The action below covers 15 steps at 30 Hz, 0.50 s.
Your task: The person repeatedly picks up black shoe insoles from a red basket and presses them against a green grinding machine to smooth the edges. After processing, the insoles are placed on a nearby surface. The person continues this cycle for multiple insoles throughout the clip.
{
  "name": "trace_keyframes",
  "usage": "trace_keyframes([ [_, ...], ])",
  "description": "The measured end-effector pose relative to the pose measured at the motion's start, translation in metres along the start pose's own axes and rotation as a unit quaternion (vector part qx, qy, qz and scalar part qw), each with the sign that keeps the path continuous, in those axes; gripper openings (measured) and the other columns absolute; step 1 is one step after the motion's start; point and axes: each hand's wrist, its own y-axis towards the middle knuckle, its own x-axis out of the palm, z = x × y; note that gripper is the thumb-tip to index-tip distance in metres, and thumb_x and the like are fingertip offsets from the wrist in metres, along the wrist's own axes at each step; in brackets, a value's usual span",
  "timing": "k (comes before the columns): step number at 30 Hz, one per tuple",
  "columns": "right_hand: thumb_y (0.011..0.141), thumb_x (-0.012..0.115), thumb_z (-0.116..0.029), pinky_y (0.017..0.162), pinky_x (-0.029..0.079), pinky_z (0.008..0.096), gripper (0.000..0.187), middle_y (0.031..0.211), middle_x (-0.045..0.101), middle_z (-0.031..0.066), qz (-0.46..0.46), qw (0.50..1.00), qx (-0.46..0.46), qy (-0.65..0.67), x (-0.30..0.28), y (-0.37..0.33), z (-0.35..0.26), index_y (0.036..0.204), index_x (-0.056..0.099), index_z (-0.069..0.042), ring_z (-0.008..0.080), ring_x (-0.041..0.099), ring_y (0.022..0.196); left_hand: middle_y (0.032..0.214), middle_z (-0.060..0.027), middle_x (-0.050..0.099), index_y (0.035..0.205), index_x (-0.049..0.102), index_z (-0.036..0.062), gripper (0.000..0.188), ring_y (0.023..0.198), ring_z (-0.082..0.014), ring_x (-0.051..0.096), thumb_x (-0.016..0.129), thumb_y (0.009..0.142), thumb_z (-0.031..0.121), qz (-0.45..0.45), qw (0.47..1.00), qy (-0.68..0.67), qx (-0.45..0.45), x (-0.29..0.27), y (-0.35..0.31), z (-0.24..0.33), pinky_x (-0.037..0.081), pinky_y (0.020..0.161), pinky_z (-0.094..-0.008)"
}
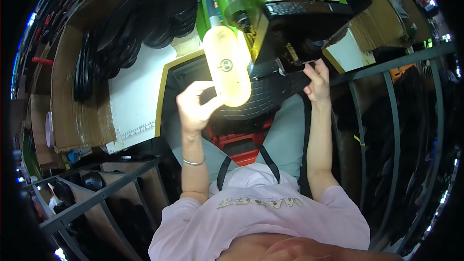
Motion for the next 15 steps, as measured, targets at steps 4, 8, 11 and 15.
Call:
trace_keyframes([
  [4,0.087,0.066,-0.006,0.033,0.04,0.0183,0.026,0.09,0.064,0.0071,-0.029,0.999,-0.024,0.027,0.032,-0.021,0.029,0.109,0.052,-0.003,0.0066,0.058,0.058,0.093,-0.0127,0.069,0.104,0.065,-0.0076,0.03,0.082,-0.0166,0.065,0.068,0.074,-0.012,0.067,0.991,-0.1,-0.053,-0.046,-0.005,-0.007,0.052,0.077,-0.0266],
  [8,0.08,0.071,0.002,0.04,0.048,0.0196,0.03,0.087,0.065,0.0072,-0.055,0.997,-0.045,0.005,0.055,-0.034,0.046,0.104,0.054,0.0,0.0079,0.061,0.062,0.099,-0.0126,0.066,0.103,0.064,-0.0073,0.025,0.087,-0.0162,0.063,0.064,0.078,-0.012,0.087,0.973,-0.175,-0.119,-0.097,-0.032,-0.031,0.051,0.08,-0.0264],
  [11,0.076,0.078,0.001,0.042,0.047,0.0198,0.028,0.081,0.066,0.0068,-0.051,0.994,-0.073,-0.056,0.063,-0.029,0.052,0.095,0.058,0.001,0.0083,0.061,0.062,0.092,-0.009,0.067,0.092,0.068,-0.0038,0.02,0.081,-0.0139,0.063,0.071,0.074,-0.011,0.045,0.979,-0.067,-0.186,-0.116,-0.072,-0.063,0.052,0.074,-0.0248],
  [15,0.066,0.088,-0.009,0.056,0.051,0.0221,0.036,0.081,0.068,0.0059,-0.043,0.981,-0.087,-0.17,0.067,-0.026,0.051,0.091,0.063,0.0,0.0076,0.063,0.068,0.081,-0.0067,0.068,0.084,0.071,-0.0042,0.015,0.068,-0.01,0.062,0.078,0.071,-0.004,-0.046,0.954,0.136,-0.263,-0.042,-0.099,-0.078,0.05,0.061,-0.0228],
])
